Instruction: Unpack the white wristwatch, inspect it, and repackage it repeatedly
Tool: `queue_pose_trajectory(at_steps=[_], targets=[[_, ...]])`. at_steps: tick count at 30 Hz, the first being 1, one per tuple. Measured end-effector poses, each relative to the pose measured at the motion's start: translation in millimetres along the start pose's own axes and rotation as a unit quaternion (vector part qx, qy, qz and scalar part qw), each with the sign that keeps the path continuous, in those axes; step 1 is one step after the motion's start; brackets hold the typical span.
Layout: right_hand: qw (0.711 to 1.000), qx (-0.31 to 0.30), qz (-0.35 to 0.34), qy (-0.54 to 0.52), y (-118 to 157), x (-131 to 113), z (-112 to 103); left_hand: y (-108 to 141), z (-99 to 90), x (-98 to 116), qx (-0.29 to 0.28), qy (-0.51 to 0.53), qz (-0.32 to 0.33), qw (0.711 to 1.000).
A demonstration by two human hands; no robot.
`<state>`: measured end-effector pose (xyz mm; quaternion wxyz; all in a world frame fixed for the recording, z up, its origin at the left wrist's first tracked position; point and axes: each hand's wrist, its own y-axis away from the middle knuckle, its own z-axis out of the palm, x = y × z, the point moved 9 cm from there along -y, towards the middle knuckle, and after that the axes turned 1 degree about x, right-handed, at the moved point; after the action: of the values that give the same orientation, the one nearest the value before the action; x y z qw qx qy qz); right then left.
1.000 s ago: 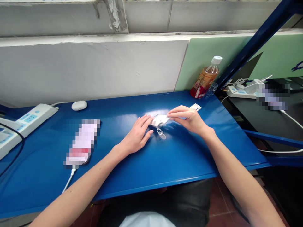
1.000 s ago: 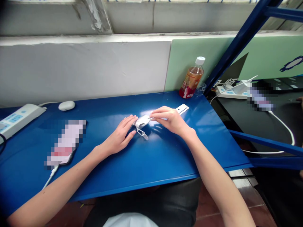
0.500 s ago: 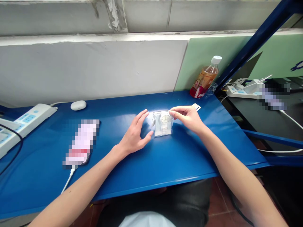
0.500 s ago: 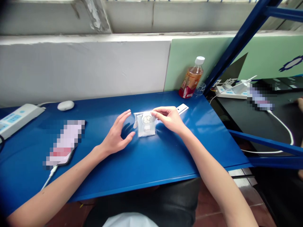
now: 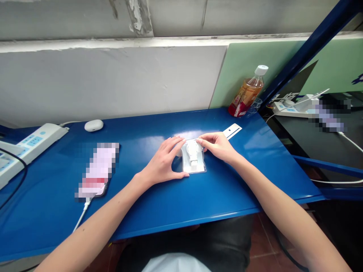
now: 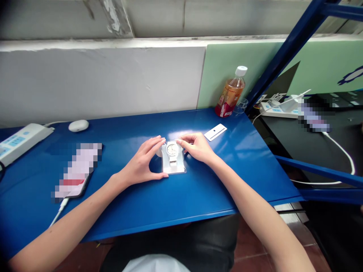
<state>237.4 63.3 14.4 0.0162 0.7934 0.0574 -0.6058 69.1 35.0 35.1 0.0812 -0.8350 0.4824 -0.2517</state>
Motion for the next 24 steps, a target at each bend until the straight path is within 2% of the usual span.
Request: queue_pose_trajectory(at_steps=[3, 6, 8, 10, 14, 18, 24], targets=[[0.992, 0.000, -0.038, 0.120, 2.4, -7.0, -3.1, 1.5, 6.0, -2.8, -0.025, 0.029, -0.018, 0.999], [0.955, 0.005, -0.139, 0.262, 9.4, -26.5, -6.6, 3.1, 11.8, -5.5, -0.055, 0.045, -0.041, 0.997], [0.927, -0.014, -0.202, 0.315, 16.5, -38.3, -4.6, 4.0, 14.5, -7.8, -0.070, 0.045, -0.058, 0.995], [0.915, -0.061, -0.225, 0.328, 22.0, -42.1, 0.1, 4.4, 15.7, -9.8, -0.076, 0.042, -0.070, 0.994], [0.905, -0.139, -0.187, 0.355, 26.5, -31.8, 8.2, 4.1, 16.4, -10.9, -0.078, 0.036, -0.070, 0.994], [0.901, -0.162, -0.138, 0.377, 26.6, -19.2, 10.7, 4.5, 15.8, -13.7, -0.078, 0.020, -0.079, 0.994], [0.897, -0.182, -0.102, 0.389, 28.6, -14.0, 12.6, 6.3, 19.6, -17.2, -0.093, 0.006, -0.086, 0.992]])
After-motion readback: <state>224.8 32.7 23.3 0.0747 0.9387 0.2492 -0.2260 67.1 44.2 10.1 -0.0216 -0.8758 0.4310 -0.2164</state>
